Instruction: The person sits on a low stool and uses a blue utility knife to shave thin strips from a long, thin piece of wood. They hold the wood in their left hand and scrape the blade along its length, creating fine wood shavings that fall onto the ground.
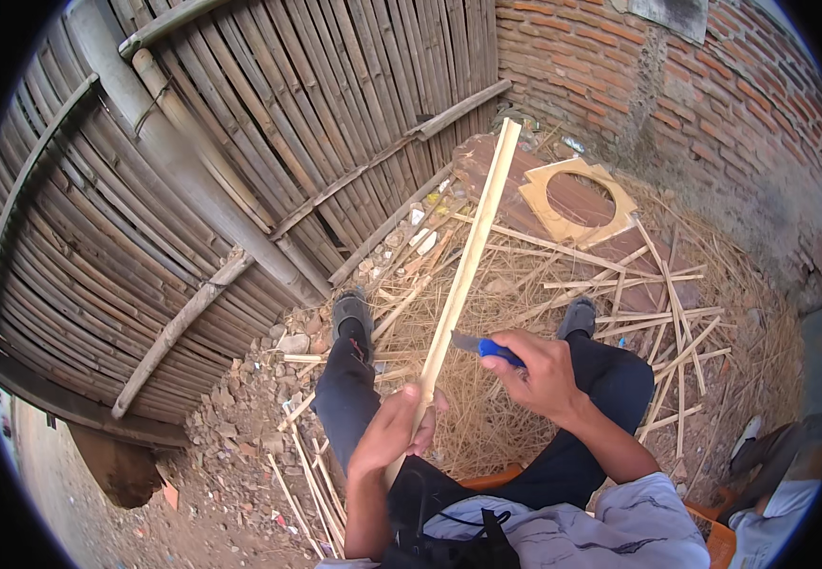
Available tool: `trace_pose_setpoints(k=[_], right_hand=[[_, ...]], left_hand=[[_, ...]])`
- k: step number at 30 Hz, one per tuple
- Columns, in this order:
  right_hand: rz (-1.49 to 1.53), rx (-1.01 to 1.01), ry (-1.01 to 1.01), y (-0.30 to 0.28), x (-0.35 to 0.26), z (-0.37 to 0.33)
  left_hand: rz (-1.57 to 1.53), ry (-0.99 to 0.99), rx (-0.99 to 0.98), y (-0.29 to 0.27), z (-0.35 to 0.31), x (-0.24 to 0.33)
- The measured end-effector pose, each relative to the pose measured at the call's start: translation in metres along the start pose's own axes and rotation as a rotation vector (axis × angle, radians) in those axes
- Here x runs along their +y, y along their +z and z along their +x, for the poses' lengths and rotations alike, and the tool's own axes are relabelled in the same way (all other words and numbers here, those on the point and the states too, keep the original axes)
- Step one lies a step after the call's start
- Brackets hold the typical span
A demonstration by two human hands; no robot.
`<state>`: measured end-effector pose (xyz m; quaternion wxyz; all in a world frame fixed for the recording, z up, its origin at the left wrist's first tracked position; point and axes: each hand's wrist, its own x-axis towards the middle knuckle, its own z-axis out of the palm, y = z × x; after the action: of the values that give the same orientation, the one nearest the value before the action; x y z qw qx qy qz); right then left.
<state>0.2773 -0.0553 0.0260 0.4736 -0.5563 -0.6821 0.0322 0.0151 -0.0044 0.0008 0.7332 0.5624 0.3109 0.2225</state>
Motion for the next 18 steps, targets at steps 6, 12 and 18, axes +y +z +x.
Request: trace_pose_setpoints(k=[6,12,18], right_hand=[[-0.091,-0.076,-0.127,0.011,-0.009,-0.011],[-0.030,-0.059,-0.157,0.014,-0.014,-0.007],[-0.078,-0.027,-0.176,0.006,-0.019,-0.007]], left_hand=[[0.134,0.038,0.047,0.017,0.001,0.012],[0.413,0.183,0.232,0.038,0.001,0.015],[0.509,0.185,0.292,0.052,-0.004,0.029]])
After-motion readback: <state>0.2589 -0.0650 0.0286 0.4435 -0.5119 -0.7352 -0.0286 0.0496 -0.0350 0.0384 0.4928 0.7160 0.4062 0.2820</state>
